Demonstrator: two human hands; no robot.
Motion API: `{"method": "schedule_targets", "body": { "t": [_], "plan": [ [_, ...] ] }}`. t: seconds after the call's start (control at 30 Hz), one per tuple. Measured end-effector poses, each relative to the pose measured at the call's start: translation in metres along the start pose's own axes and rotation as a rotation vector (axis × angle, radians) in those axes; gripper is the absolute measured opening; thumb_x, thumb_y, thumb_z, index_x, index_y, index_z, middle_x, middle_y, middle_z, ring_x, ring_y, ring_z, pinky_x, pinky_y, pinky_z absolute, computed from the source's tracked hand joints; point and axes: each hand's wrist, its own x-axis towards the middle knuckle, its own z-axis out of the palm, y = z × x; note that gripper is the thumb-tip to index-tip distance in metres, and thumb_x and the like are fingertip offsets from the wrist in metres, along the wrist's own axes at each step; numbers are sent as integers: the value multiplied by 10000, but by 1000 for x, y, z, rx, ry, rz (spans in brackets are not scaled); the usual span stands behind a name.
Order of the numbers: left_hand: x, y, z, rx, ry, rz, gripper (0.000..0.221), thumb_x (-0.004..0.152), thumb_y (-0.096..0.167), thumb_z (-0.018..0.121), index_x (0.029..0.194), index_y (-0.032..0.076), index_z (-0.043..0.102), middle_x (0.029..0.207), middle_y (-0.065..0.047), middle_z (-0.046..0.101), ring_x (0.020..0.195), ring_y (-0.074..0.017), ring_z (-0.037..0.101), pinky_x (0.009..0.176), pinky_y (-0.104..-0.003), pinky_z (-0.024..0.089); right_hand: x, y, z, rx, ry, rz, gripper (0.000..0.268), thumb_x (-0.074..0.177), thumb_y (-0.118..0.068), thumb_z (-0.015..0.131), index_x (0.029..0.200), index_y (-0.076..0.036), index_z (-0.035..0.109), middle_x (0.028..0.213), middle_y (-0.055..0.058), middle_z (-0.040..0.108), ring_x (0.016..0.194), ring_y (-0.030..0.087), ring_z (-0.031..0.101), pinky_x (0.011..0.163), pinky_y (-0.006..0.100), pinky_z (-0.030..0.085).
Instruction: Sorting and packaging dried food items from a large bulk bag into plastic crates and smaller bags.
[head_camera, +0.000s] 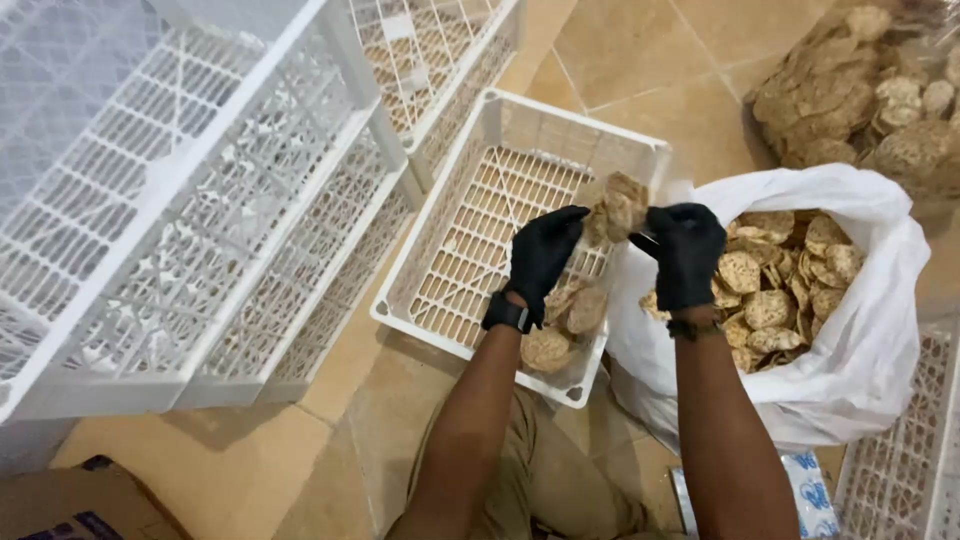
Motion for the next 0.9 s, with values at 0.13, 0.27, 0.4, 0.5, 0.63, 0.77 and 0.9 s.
{"method": "schedule_targets", "body": {
  "t": [0.13, 0.27, 0.4, 0.5, 0.63, 0.77, 0.9],
  "plan": [
    [-1, -43, 8, 52, 23, -60, 242, 974, 339, 693, 1203, 287, 753, 1163, -23, 759, 1178, -245, 674, 1054, -389, 519, 8, 33, 1, -124, -63, 44, 275, 790, -24, 847, 926, 31, 614, 863, 134, 522, 739, 340, 717, 678, 536, 683],
    [-8, -90, 38, 123, -96, -149, 283, 1010, 420, 608, 1235, 301, 733, 1180, -24, 752, 1166, -257, 679, 1063, -404, 513, 11, 42, -12, -770, -201, -51, 261, 803, -267, 811, 842, -30, 707, 766, 164, 636, 804, 363, 722, 713, 486, 622],
    [-12, -88, 52, 88, -150, -243, 412, 1024, 485, 557, 1316, 226, 689, 1237, -73, 728, 1144, -268, 691, 1029, -427, 529, 19, 57, -27, -1249, -291, -104, 375, 819, -485, 703, 674, -141, 742, 606, 105, 676, 744, 351, 727, 683, 427, 594],
    [-11, -77, 56, 40, -183, -196, 436, 1033, 477, 529, 1373, 232, 651, 1341, -97, 676, 1259, -302, 621, 1106, -449, 476, 4, 42, -32, -668, -359, 182, 397, 844, -334, 786, 951, 46, 737, 789, 187, 703, 608, 214, 660, 509, 328, 556],
    [-5, -50, 52, -3, -198, -97, 379, 1046, 349, 532, 1384, 212, 640, 1399, -141, 635, 1352, -357, 535, 1161, -478, 427, -3, 38, -41, -374, -375, 238, 515, 835, -436, 755, 1144, -28, 698, 920, 153, 737, 688, 208, 703, 582, 285, 561],
    [-3, -85, 65, 23, -277, -32, 380, 1047, 403, 547, 1391, 267, 637, 1461, -106, 590, 1405, -330, 484, 1190, -471, 390, 10, 43, -47, -1161, -372, 68, 460, 856, -508, 694, 797, -63, 793, 763, 176, 740, 860, 414, 721, 789, 459, 572],
    [-9, -90, 61, 28, -265, 73, 339, 1041, 326, 554, 1357, 264, 659, 1441, -114, 606, 1368, -332, 522, 1161, -469, 420, -15, -15, -10, -1244, -265, 100, 842, 794, -735, 724, 1295, -60, 674, 1208, 213, 721, 1145, 371, 682, 941, 442, 568]
  ]
}}
